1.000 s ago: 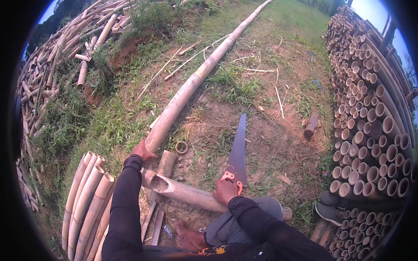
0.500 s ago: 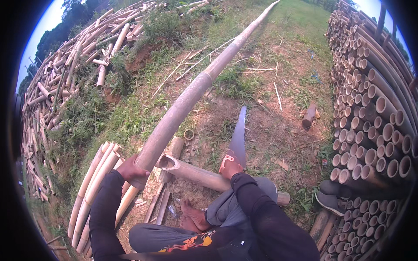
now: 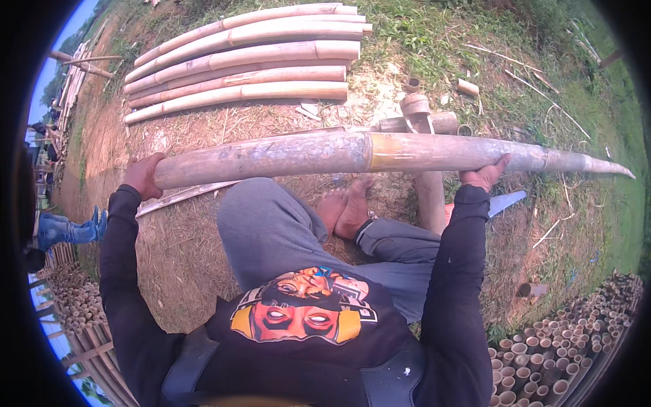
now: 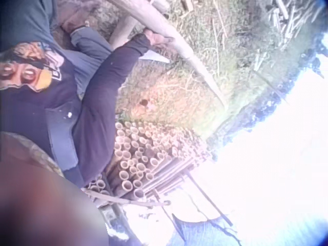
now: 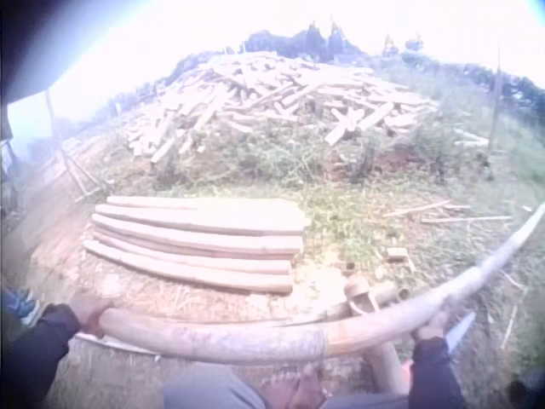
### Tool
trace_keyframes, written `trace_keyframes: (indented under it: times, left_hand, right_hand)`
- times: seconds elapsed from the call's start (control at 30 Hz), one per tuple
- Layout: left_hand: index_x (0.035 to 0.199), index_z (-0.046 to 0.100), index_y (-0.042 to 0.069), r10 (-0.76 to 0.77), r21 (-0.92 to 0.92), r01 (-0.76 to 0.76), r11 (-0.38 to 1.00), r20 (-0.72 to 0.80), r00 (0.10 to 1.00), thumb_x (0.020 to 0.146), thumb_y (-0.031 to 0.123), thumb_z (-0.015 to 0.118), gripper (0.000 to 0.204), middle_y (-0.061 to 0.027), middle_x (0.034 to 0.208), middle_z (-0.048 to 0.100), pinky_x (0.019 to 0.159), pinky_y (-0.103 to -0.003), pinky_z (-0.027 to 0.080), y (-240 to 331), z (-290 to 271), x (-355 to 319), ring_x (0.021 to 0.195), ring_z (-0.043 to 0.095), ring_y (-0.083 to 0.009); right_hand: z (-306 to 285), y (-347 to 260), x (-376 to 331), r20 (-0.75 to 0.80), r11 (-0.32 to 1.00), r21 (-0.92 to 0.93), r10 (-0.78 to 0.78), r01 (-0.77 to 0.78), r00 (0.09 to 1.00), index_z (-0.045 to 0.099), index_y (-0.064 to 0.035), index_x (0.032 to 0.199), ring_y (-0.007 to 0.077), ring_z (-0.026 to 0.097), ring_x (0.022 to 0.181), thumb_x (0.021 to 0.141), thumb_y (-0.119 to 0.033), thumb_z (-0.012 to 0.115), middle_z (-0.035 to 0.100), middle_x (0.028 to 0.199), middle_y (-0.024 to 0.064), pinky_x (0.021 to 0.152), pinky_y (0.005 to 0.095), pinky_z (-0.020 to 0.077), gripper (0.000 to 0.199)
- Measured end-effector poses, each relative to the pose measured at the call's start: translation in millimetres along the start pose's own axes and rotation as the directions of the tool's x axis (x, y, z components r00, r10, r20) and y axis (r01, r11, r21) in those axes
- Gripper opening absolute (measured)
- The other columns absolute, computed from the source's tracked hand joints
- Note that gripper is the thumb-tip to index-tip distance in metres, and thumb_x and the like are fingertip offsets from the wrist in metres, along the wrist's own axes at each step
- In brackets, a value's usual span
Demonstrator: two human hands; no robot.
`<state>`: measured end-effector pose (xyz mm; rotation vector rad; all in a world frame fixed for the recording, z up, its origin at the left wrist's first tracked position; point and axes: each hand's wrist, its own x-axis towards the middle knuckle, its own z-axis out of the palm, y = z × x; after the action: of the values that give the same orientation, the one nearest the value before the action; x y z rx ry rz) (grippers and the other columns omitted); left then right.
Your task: The person sits cross-legged on the ground and uses a hand saw to cut long bamboo poles into shorter sections. They repeatedly position a pole, saw through it, and place the cut piece aside.
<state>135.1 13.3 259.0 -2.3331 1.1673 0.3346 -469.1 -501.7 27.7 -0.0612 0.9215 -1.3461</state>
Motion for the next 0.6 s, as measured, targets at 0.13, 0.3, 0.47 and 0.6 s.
trace_keyframes:
  times: [0.13,0.3,0.47,0.6]
  left_hand:
    - [0.154,0.045,0.012,-0.607,-0.383,0.497,0.778,-0.663,0.438,0.073,0.012,0.088,0.092,-0.0154,0.15,0.056,0.123,-0.057,0.033,-15.0,111.0,-37.9,0.142,0.052,-0.0341]
    - [0.159,0.039,0.007,-0.136,-0.673,-0.078,-0.735,0.034,0.99,0.084,0.062,0.085,0.104,-0.0206,0.154,0.051,0.118,-0.062,0.039,205.9,173.6,27.7,0.145,0.048,-0.0393]
    - [0.149,0.052,0.013,-0.321,-0.281,-0.284,-0.917,0.093,0.943,0.084,0.056,0.084,0.084,-0.0144,0.149,0.057,0.116,-0.064,0.044,189.0,145.6,110.6,0.139,0.055,-0.0359]
    - [0.132,0.061,0.013,-0.481,-0.259,-0.411,-0.874,0.339,0.809,0.084,0.049,0.083,0.064,-0.0106,0.132,0.064,0.111,-0.062,0.047,126.7,194.3,129.5,0.128,0.059,-0.0314]
  right_hand:
    - [7.4,91.4,-68.8,0.158,0.978,-0.077,0.206,-0.196,0.966,0.052,-0.0109,0.152,0.0396,0.051,0.142,0.095,-0.063,0.071,0.057,0.151,0.0182,0.123,0.062,0.0384,0.079]
    - [70.9,201.1,-213.6,0.171,0.817,-0.261,0.563,-0.514,0.809,0.054,-0.0109,0.14,0.0325,0.053,0.137,0.087,-0.038,0.09,0.054,0.141,0.0116,0.121,0.0549,0.0419,0.07]
    - [75.1,233.2,-256.5,0.436,0.617,-0.573,0.787,-0.539,0.437,0.05,-0.0018,0.145,0.0299,0.059,0.133,0.099,-0.053,0.075,0.057,0.147,0.0186,0.117,0.0478,0.0454,0.074]
    - [19.2,162.6,-153.4,0.241,0.719,-0.652,0.499,-0.242,0.832,0.048,0.0002,0.148,0.0271,0.063,0.128,0.1,-0.069,0.065,0.062,0.143,0.0182,0.107,0.044,0.0503,0.086]
